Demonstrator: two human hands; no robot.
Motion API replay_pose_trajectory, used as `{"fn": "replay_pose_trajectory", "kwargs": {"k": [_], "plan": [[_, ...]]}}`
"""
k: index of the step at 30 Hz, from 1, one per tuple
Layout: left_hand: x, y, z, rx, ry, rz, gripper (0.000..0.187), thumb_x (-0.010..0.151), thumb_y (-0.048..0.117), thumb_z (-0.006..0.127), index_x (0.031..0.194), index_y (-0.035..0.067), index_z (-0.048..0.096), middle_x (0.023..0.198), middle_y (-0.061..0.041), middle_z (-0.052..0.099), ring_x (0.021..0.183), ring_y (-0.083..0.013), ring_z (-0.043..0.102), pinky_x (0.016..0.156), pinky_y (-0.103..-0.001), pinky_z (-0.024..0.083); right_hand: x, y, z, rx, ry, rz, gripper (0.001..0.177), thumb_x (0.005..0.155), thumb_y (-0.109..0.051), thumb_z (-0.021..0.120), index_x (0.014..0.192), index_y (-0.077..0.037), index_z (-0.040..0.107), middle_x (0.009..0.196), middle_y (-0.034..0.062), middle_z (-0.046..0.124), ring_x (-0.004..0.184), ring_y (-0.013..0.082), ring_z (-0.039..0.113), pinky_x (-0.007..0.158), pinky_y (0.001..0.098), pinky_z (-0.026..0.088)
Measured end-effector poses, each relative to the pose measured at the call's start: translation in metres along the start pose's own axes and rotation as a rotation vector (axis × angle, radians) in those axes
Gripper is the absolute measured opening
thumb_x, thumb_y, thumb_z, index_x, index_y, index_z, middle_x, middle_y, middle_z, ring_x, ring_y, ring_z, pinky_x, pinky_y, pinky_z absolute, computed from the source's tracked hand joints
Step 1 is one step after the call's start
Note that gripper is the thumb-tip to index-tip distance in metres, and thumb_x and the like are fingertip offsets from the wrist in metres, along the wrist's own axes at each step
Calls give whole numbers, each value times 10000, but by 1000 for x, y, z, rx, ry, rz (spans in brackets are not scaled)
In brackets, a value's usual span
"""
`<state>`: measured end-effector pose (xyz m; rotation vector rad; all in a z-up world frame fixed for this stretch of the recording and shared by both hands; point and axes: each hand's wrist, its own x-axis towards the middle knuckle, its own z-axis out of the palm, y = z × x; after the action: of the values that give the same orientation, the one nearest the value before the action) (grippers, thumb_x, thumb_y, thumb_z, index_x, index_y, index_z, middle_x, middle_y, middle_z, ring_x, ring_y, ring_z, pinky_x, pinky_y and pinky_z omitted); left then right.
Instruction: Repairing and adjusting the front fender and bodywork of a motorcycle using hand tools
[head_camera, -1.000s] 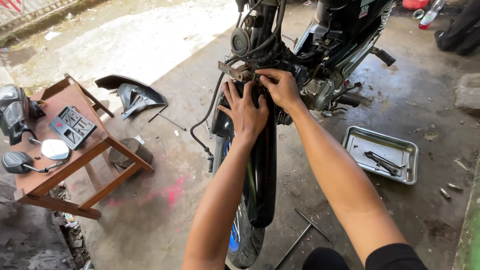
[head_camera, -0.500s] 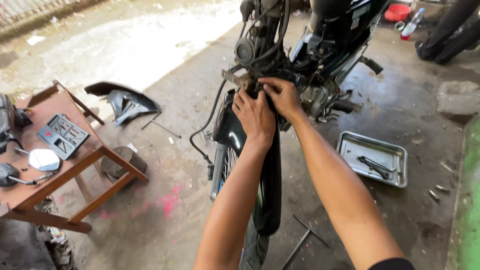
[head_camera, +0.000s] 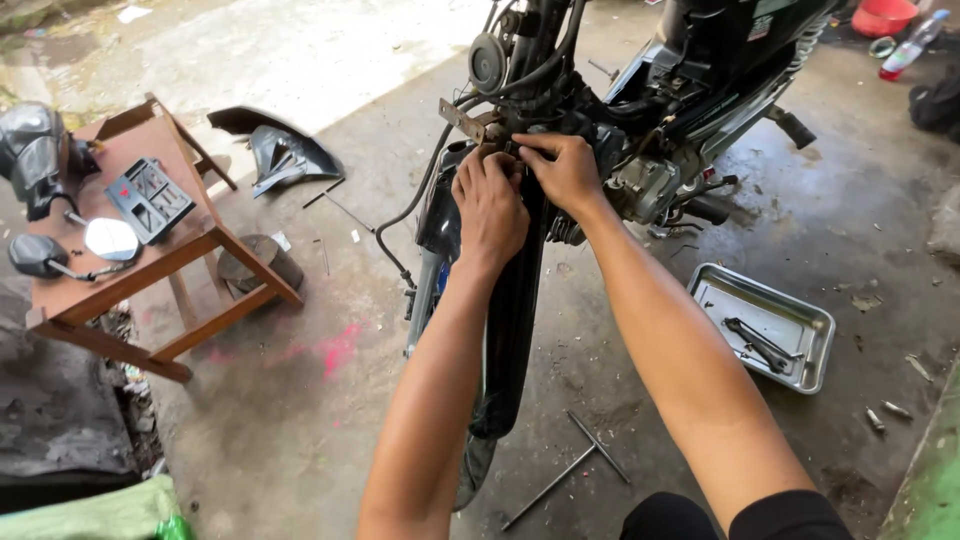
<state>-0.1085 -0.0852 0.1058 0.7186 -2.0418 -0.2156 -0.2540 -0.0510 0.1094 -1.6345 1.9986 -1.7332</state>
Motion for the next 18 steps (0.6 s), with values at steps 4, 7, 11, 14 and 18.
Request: {"fn": "replay_pose_trajectory", "kwargs": {"k": [4,7,11,14,18], "plan": [[-9,-9,-23,-212,45,-58,219,959,154,611,1149,118,508,1245,-100,540,1204,-367,531,977,-493,438,-4,0,-4,31,-53,-44,228,998,-40,691,1167,-150,797,1076,87,763,1084,358,699,910,500,578],[-7,-24,-24,-393,113,-14,156,982,66,569,1117,107,504,1127,-133,588,1120,-423,581,943,-496,469,1,-1,-4,35,-75,-84,225,1008,-38,655,1152,-137,796,1087,78,737,1108,345,685,923,514,563],[-10,-26,-17,-427,107,-6,152,990,62,575,1129,88,518,1184,-139,573,1158,-409,576,1012,-460,452,-6,-1,-3,-86,-97,-150,228,972,-70,683,1163,-133,791,1108,112,712,1105,373,669,915,502,576],[-2,-22,-11,-439,113,-1,164,981,64,594,1131,77,526,1203,-140,572,1175,-402,574,1035,-466,441,-9,-23,-11,-163,-121,-160,248,985,-73,645,1206,-74,759,1133,159,681,1114,408,647,920,534,571],[0,-25,-2,-410,107,4,168,961,81,627,1105,72,540,1157,-130,599,1214,-393,570,1061,-480,428,-2,12,-7,-61,-187,-48,278,1015,-135,624,1268,-122,739,1216,92,648,1211,361,602,996,528,533]]}}
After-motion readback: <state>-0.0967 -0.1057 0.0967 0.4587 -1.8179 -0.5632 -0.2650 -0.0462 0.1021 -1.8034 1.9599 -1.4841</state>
